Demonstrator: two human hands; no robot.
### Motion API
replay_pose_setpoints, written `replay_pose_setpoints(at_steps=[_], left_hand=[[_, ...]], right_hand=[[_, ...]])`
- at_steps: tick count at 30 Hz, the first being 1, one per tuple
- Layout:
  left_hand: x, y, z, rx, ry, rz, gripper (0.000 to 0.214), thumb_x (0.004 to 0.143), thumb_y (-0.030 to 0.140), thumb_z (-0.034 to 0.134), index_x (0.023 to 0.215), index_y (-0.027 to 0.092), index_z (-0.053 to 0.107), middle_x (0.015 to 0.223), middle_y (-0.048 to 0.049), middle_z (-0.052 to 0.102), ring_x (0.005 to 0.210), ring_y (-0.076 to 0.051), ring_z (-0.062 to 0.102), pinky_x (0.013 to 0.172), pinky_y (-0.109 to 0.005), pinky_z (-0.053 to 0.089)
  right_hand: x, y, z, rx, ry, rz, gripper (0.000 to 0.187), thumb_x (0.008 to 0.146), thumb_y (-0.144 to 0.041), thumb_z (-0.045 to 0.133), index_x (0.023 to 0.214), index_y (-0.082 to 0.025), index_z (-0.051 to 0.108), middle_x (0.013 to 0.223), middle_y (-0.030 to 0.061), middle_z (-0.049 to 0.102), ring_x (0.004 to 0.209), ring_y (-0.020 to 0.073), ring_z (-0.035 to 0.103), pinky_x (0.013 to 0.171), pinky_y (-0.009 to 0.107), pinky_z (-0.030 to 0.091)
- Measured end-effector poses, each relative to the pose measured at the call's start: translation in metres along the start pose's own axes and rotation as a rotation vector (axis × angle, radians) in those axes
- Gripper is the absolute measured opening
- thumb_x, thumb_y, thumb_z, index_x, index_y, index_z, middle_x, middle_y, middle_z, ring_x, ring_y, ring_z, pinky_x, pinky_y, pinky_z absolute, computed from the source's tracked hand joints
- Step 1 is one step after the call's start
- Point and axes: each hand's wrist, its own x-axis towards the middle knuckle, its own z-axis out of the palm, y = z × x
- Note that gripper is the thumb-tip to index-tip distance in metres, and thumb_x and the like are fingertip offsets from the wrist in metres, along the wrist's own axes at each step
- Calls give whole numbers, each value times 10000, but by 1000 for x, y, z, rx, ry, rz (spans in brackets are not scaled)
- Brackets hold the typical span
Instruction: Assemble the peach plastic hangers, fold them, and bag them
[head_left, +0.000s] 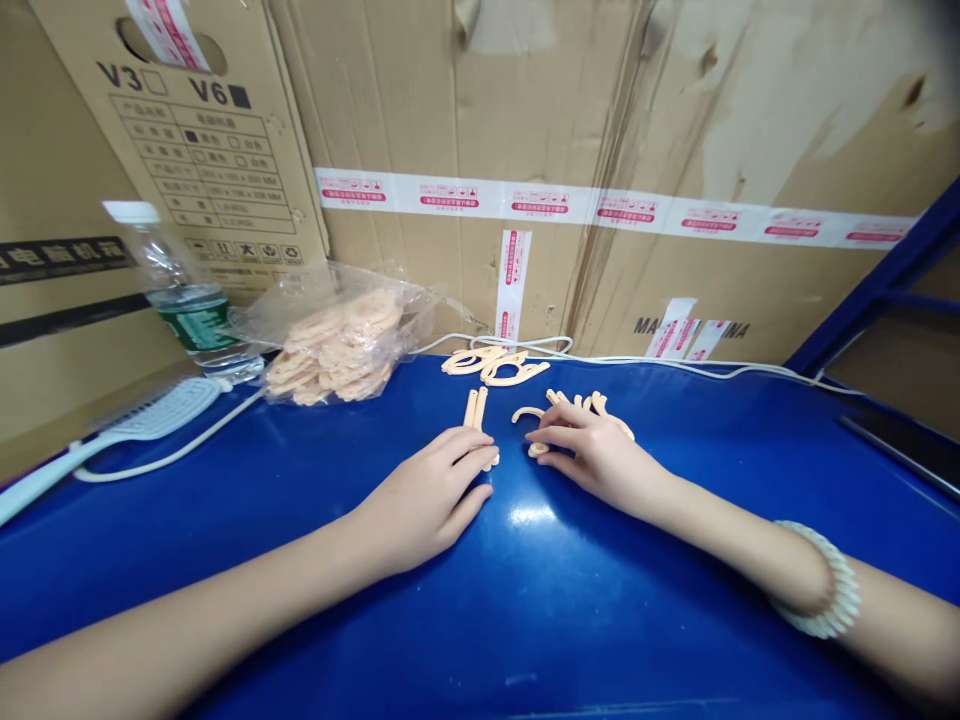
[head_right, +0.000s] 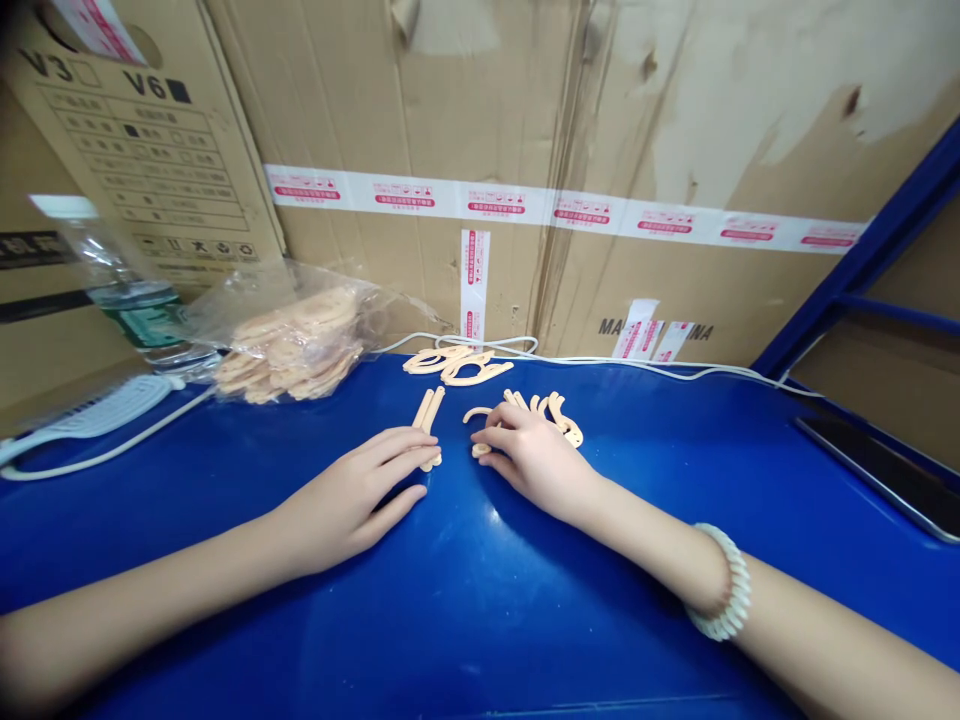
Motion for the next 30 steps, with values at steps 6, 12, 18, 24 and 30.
replay_pose_setpoints(at_steps=[6, 12, 18, 24, 30], left_hand=[[-1, -2, -3, 6, 15, -10, 321, 952, 169, 451, 1225, 100, 604, 1255, -174, 585, 1192, -289, 535, 1029, -472, 475], [-1, -9, -9, -3, 20, -48, 299, 932, 161, 487, 1188, 83, 621, 1226, -177, 591, 1156, -287, 548, 1006, -467, 487], [-1, -12, -9, 11, 40, -47, 297, 940, 177, 487, 1197, 102, 616, 1247, -172, 592, 1188, -294, 532, 1013, -495, 483], [2, -18, -2, 30, 68, -17, 282, 966, 174, 460, 1190, 128, 626, 1247, -148, 629, 1184, -272, 560, 1018, -494, 487], [10, -25, 0, 19, 162, -5, 195, 940, 183, 536, 1052, 165, 694, 1097, -100, 713, 1044, -242, 648, 925, -438, 554]], right_hand=[[18, 2, 3, 1, -76, 6, 191, 923, -201, 575, 1045, -169, 718, 1002, 101, 651, 886, 206, 655, 810, 364, 543], [24, 15, -25, 163, -59, 32, 381, 875, -343, 662, 1225, -197, 627, 1026, 87, 652, 847, 188, 625, 767, 331, 520], [-4, 25, -61, 36, -216, 98, 447, 818, -488, 696, 1160, -203, 663, 941, 66, 660, 782, 196, 628, 678, 297, 478], [-4, 20, -48, -28, -309, -4, 290, 836, -374, 706, 1072, -207, 722, 947, 72, 667, 843, 210, 638, 741, 318, 474], [-2, 34, -48, 108, -285, -18, 214, 906, -329, 615, 998, -173, 728, 889, 64, 645, 773, 171, 617, 721, 305, 479]])
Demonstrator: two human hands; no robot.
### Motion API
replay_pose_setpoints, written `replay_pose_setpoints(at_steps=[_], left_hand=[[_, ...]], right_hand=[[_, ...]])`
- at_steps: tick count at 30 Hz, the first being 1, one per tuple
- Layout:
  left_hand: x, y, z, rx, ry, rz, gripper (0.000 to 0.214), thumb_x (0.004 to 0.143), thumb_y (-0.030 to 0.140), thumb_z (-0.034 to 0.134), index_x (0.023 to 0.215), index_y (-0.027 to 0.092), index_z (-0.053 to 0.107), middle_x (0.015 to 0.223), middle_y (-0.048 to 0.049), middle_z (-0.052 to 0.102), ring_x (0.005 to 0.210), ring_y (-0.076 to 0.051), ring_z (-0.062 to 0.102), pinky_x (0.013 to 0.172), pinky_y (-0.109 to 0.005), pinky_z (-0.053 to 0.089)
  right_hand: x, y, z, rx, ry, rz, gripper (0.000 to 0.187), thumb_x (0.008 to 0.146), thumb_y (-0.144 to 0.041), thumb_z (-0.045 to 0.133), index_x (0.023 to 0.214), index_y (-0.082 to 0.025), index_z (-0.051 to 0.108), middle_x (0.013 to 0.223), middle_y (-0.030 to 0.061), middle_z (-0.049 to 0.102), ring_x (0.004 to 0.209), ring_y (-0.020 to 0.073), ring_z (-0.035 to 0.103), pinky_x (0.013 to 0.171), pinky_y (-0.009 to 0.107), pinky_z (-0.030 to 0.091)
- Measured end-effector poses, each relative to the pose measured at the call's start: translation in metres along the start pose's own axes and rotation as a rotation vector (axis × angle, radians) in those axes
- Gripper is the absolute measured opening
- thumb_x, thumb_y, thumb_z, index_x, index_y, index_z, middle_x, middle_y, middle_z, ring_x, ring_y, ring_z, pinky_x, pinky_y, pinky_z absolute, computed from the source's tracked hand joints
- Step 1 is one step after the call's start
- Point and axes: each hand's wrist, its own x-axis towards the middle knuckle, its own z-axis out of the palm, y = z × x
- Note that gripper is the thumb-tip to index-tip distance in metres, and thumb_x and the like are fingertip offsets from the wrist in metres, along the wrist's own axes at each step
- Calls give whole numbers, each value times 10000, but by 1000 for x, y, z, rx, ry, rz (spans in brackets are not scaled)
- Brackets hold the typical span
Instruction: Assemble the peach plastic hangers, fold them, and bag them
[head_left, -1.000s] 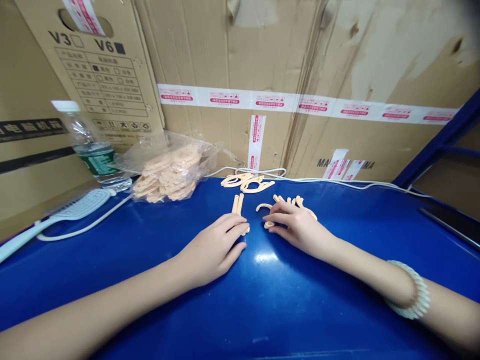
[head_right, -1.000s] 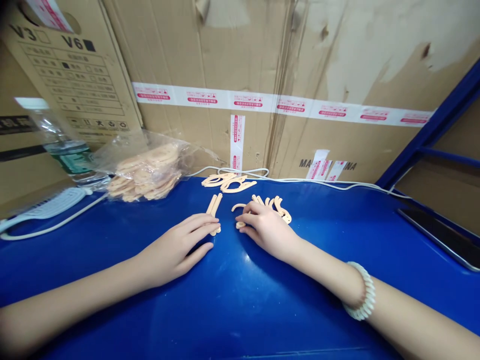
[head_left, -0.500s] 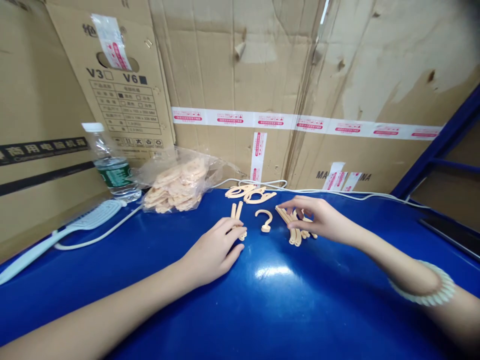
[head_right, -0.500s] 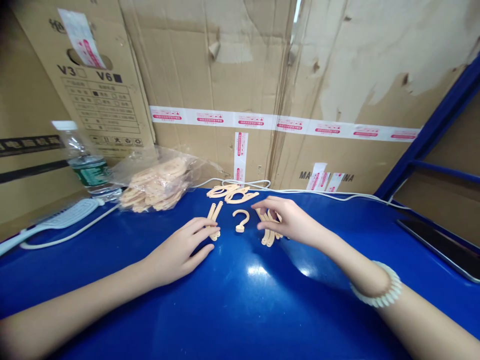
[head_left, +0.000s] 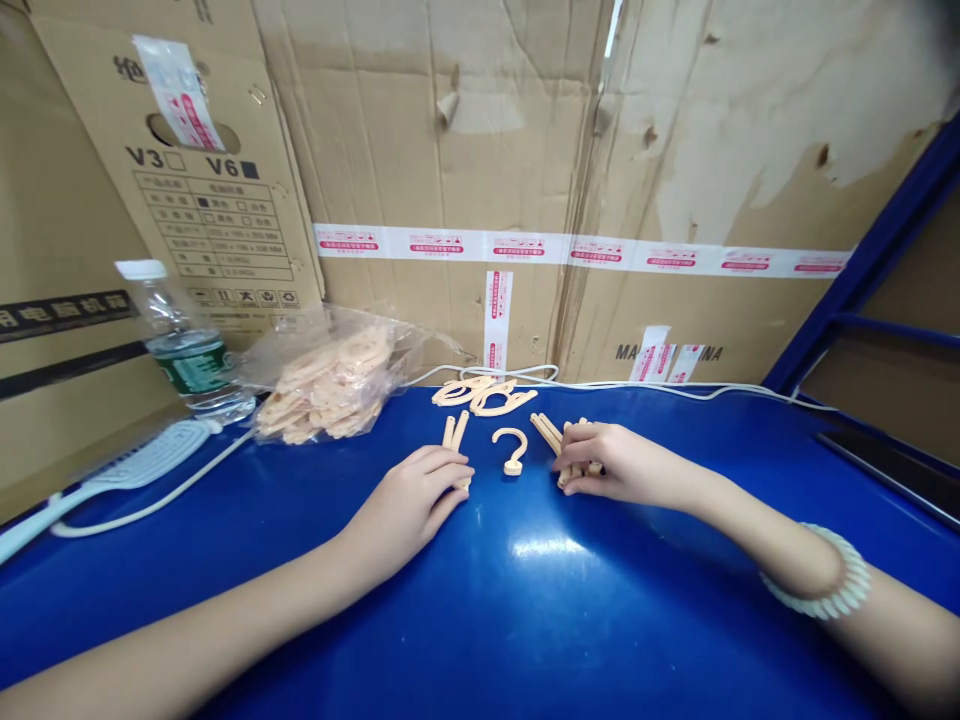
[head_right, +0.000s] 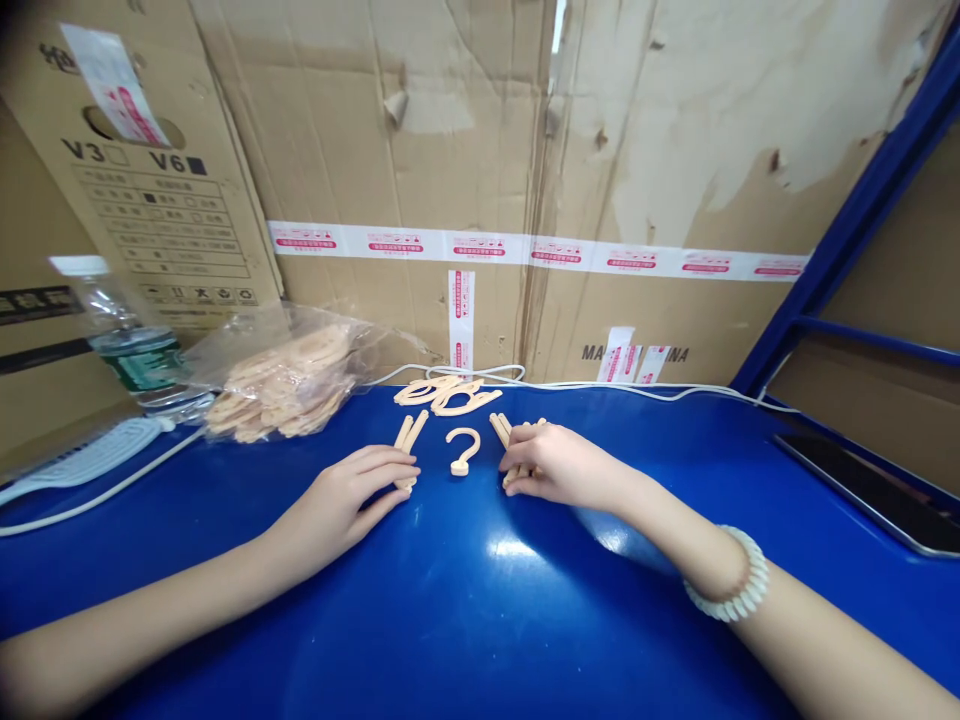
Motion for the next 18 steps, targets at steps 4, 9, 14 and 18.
replay_pose_setpoints(at_steps=[4, 9, 14, 18], left_hand=[[6, -3, 2, 30, 19, 11, 178, 915, 179, 568, 1009, 179, 720, 1058, -89, 733, 989, -240, 677, 889, -424, 574], [9, -8, 5, 59, 18, 40, 208, 916, 158, 543, 1015, 176, 725, 1050, -89, 737, 968, -239, 686, 870, -422, 587], [5, -9, 6, 34, 85, 34, 214, 923, 158, 538, 1040, 171, 717, 1069, -95, 730, 1008, -242, 674, 888, -426, 582], [3, -9, 6, 14, 98, 36, 220, 926, 152, 530, 1048, 180, 711, 1063, -88, 731, 1003, -239, 673, 873, -429, 589]], right_hand=[[-11, 11, -20, 50, 32, 83, 254, 864, -381, 656, 1017, -184, 704, 927, 61, 635, 798, 180, 619, 710, 305, 483], [-20, 20, -29, 75, -78, 169, 308, 732, -314, 774, 1012, -213, 696, 1030, 50, 586, 928, 211, 603, 837, 351, 483], [-17, 23, -17, 86, -112, 209, 169, 768, -221, 710, 936, -199, 704, 987, 47, 564, 826, 175, 599, 743, 312, 503], [-15, 34, -14, 92, -87, 235, 164, 803, -270, 681, 947, -197, 712, 970, 51, 564, 755, 156, 593, 699, 306, 512]])
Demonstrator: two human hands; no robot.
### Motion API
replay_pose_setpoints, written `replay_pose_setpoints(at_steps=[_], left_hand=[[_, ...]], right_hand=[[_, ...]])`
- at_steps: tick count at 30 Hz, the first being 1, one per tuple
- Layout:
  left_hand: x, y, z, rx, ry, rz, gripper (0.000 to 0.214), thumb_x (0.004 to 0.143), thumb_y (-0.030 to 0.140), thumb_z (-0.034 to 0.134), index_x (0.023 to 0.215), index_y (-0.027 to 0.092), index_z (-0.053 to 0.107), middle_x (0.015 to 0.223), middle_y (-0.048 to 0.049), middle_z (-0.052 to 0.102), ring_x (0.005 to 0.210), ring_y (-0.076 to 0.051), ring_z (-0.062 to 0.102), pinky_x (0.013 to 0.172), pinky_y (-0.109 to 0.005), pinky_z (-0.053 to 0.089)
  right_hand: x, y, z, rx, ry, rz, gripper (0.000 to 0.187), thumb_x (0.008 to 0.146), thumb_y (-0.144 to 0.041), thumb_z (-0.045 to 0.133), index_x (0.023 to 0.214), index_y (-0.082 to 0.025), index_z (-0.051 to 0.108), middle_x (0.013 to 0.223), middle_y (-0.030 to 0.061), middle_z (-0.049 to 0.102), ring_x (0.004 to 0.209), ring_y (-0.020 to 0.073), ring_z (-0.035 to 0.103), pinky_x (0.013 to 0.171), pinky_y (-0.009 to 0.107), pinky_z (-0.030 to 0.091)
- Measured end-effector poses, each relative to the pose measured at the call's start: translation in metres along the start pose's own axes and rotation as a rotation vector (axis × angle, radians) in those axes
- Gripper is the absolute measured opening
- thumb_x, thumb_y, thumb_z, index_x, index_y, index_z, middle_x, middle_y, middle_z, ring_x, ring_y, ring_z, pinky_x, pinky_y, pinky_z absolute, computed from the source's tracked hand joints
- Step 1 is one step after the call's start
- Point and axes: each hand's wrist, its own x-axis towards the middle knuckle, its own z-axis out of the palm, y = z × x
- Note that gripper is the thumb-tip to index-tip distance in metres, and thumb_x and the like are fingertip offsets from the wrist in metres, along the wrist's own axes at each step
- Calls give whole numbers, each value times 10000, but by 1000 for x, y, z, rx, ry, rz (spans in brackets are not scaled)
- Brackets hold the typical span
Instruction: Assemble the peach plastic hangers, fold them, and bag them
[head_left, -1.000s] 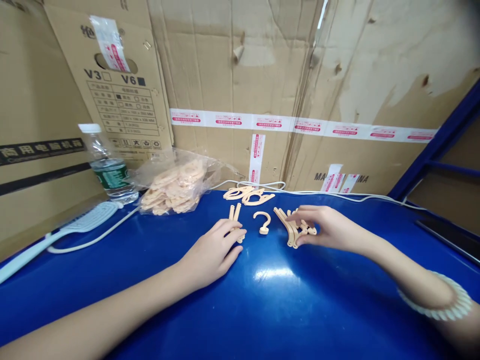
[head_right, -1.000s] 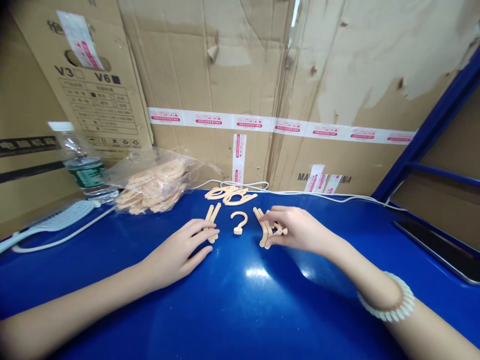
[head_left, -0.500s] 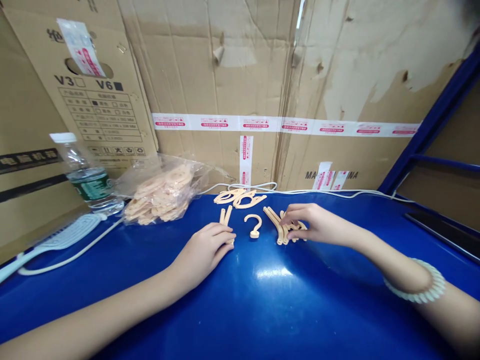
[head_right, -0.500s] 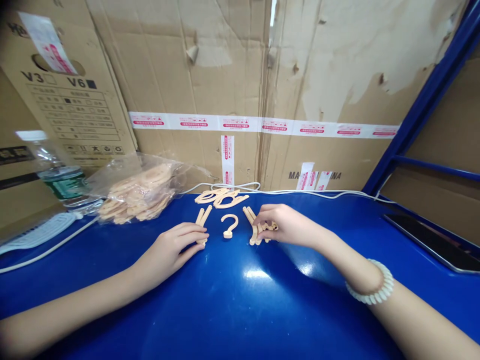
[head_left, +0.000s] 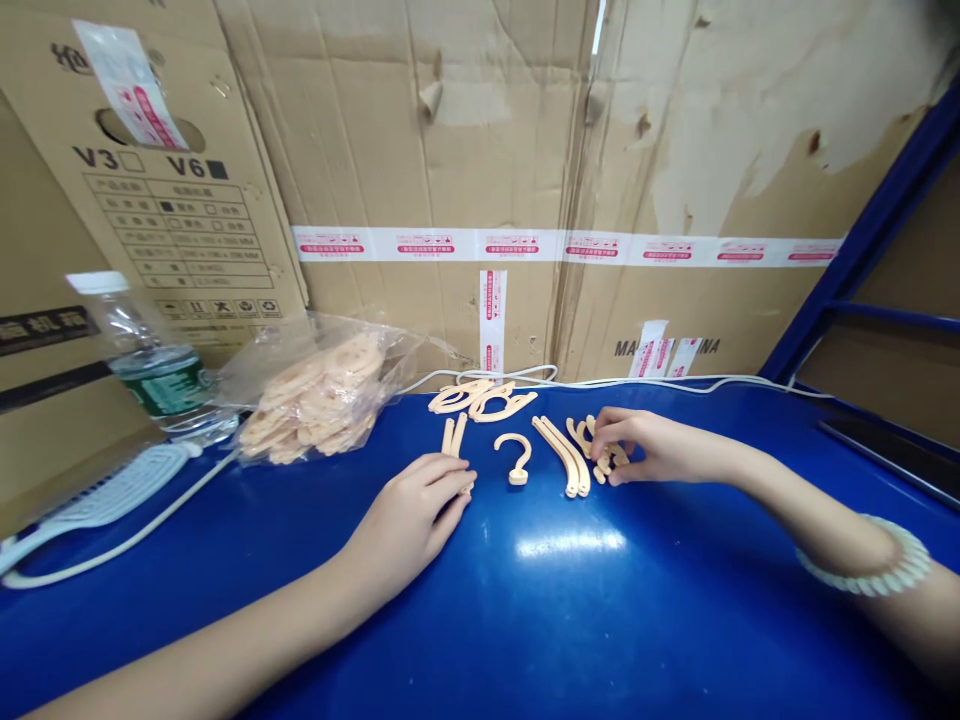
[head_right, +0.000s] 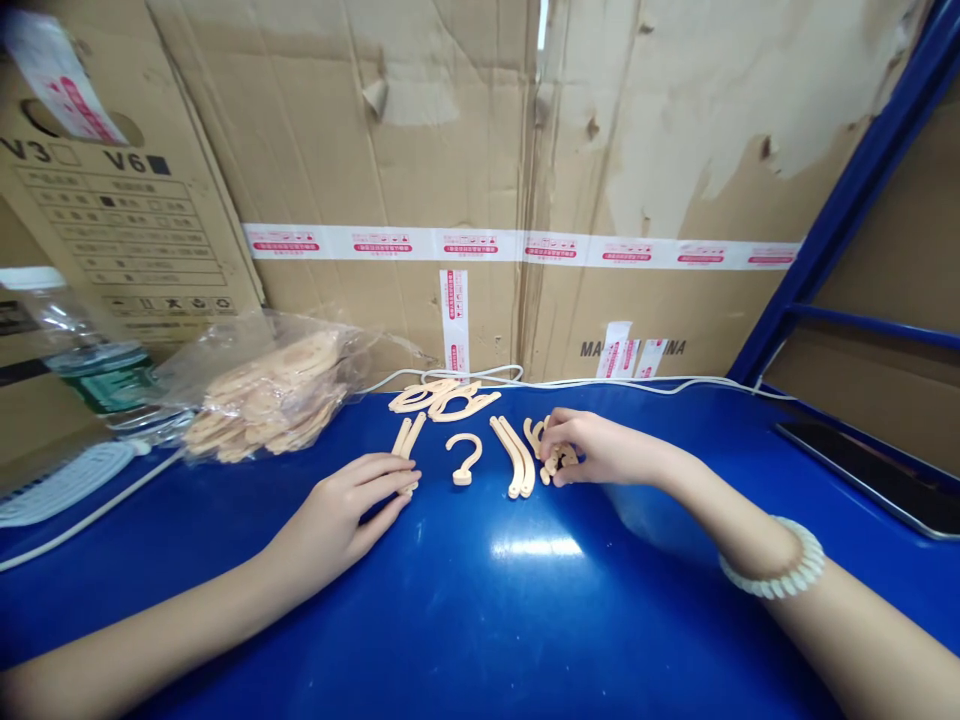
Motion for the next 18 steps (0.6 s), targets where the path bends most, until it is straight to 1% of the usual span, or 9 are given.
replay_pose_setpoints(at_steps=[5, 9, 11, 14, 16, 18], left_hand=[[-1, -2, 1, -8, 9, 6, 228, 928, 151, 523, 1058, 180, 707, 1070, -94, 725, 1009, -242, 671, 882, -436, 585], [0, -1, 2, 9, -6, 0, 217, 924, 151, 527, 1049, 157, 704, 1068, -103, 728, 1011, -250, 673, 894, -438, 581], [0, 0, 2, 11, -7, 0, 209, 922, 154, 530, 1045, 145, 699, 1067, -107, 729, 1011, -252, 672, 899, -440, 579], [0, 1, 2, 14, -9, 6, 214, 924, 157, 526, 1064, 140, 687, 1080, -109, 726, 1024, -254, 664, 907, -448, 575], [0, 1, 1, 17, -12, 5, 222, 924, 156, 523, 1082, 148, 679, 1098, -107, 719, 1038, -254, 658, 913, -451, 571], [0, 1, 1, 18, -14, 0, 224, 923, 156, 525, 1089, 157, 675, 1105, -104, 715, 1042, -252, 656, 912, -445, 570]], right_hand=[[2, 15, -1, 41, 44, -4, 229, 790, -354, 702, 957, -199, 730, 976, 61, 585, 762, 169, 592, 705, 328, 514], [-5, 18, -11, 39, 51, -8, 284, 787, -379, 705, 1036, -245, 728, 1031, 63, 584, 899, 213, 590, 773, 362, 508], [-10, 15, -17, 27, 42, 4, 318, 773, -337, 719, 1083, -266, 715, 1016, 53, 577, 901, 216, 590, 790, 369, 505], [-15, 10, -23, -6, -17, 34, 380, 752, -196, 700, 1126, -269, 695, 921, 28, 559, 796, 186, 591, 729, 335, 506], [-15, 8, -21, -32, -58, 48, 424, 739, -122, 667, 1141, -256, 685, 867, 16, 554, 730, 166, 581, 678, 306, 498], [-13, 7, -17, -56, -73, 52, 448, 732, -91, 652, 1153, -243, 678, 842, 12, 558, 691, 154, 573, 649, 289, 490]])
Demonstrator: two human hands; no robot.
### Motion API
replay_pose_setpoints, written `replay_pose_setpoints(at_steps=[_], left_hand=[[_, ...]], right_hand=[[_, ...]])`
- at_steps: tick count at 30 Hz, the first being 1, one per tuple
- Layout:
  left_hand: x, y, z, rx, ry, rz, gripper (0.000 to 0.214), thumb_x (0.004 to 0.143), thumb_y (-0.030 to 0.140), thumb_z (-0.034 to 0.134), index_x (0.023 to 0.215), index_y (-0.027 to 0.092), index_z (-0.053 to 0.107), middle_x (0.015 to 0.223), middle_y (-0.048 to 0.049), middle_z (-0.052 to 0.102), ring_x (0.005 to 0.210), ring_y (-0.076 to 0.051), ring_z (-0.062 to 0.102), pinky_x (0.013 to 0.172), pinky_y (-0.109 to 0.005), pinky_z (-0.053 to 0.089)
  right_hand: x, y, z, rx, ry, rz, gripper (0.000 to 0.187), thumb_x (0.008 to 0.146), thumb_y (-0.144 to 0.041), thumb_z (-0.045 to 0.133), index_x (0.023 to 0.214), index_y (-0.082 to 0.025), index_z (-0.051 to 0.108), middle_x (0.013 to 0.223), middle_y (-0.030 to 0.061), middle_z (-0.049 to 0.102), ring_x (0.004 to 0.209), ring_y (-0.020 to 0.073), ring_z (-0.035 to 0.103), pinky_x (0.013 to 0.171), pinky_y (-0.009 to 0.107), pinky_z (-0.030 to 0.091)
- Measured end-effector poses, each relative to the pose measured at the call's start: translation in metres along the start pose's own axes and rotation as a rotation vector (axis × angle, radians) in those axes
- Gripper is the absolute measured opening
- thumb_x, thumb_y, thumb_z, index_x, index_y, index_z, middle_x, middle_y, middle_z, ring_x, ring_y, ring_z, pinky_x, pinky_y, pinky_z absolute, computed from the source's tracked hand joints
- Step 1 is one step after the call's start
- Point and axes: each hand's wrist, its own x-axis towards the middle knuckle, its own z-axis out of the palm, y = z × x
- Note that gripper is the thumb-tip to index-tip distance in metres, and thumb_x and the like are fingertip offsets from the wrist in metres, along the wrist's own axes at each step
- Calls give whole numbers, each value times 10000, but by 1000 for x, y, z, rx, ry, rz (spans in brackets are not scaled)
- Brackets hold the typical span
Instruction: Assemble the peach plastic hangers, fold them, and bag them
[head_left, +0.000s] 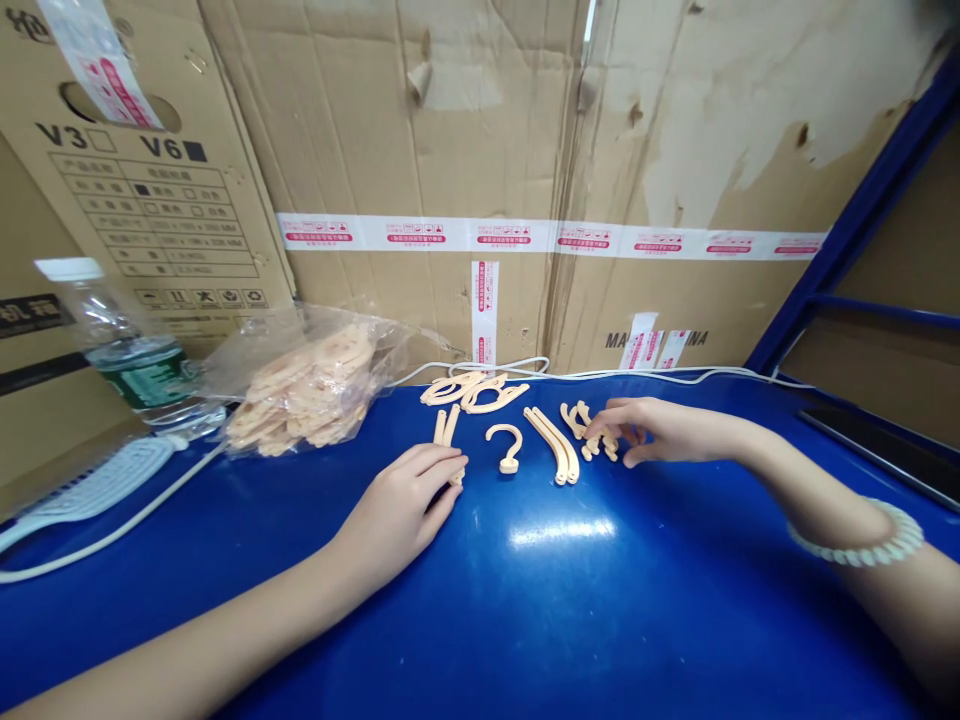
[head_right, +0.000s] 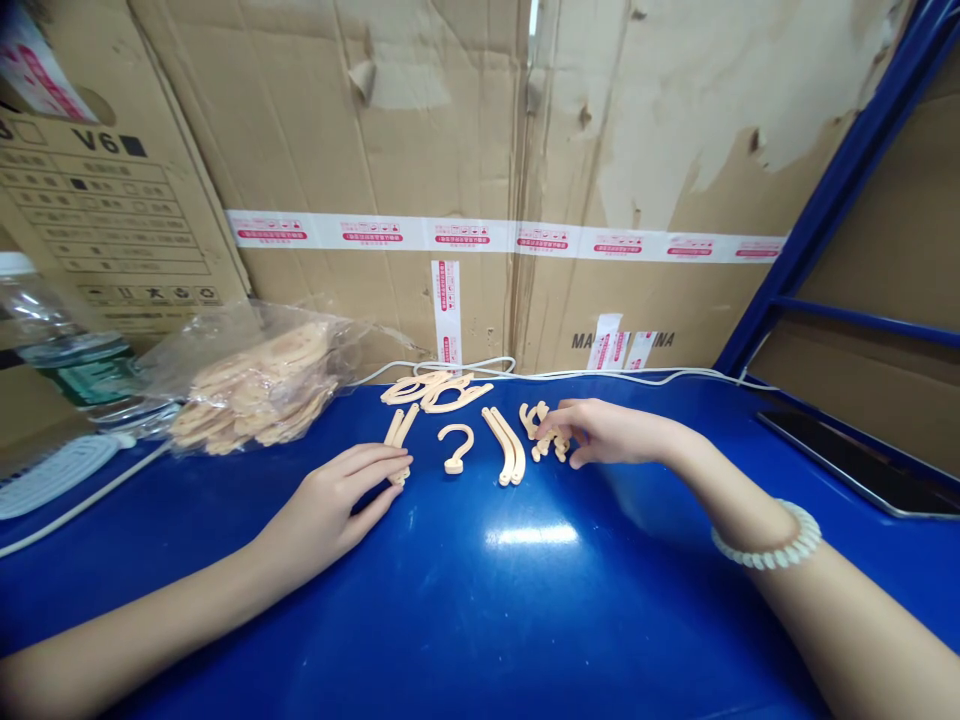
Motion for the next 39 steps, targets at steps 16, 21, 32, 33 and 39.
replay_pose_setpoints(at_steps=[16, 21, 32, 33, 39], left_hand=[[-1, -3, 1, -16, 10, 0, 196, 923, 143, 530, 1039, 157, 687, 1079, -107, 705, 1022, -246, 662, 892, -420, 573], [-2, -3, 0, -38, 3, 5, 202, 925, 129, 527, 1061, 150, 675, 1081, -108, 698, 1023, -239, 652, 899, -427, 568], [-1, -1, -1, -68, -1, -10, 207, 924, 114, 520, 1055, 154, 674, 1073, -102, 696, 1025, -232, 645, 896, -420, 565], [0, -1, -1, -69, -2, -10, 207, 924, 114, 519, 1056, 155, 674, 1073, -101, 696, 1027, -232, 644, 897, -420, 565], [1, -1, -1, -74, -2, -9, 209, 925, 115, 514, 1052, 153, 675, 1064, -103, 700, 1022, -235, 646, 893, -426, 566]], right_hand=[[11, 1, 11, 57, -40, 2, 304, 814, -173, 585, 1109, -158, 659, 869, 53, 559, 745, 179, 570, 672, 290, 463], [12, 4, 11, 88, -51, 7, 308, 829, -219, 584, 1122, -154, 656, 878, 59, 567, 759, 189, 571, 677, 302, 463], [13, 10, 11, 96, -42, 23, 329, 823, -269, 596, 1130, -171, 660, 876, 56, 576, 761, 187, 577, 680, 304, 465], [13, 11, 11, 100, -42, 21, 331, 823, -270, 593, 1131, -170, 659, 876, 57, 578, 763, 189, 579, 679, 305, 466], [12, 11, 11, 119, -39, 17, 341, 827, -292, 578, 1127, -155, 662, 873, 66, 588, 754, 197, 583, 669, 316, 465]])
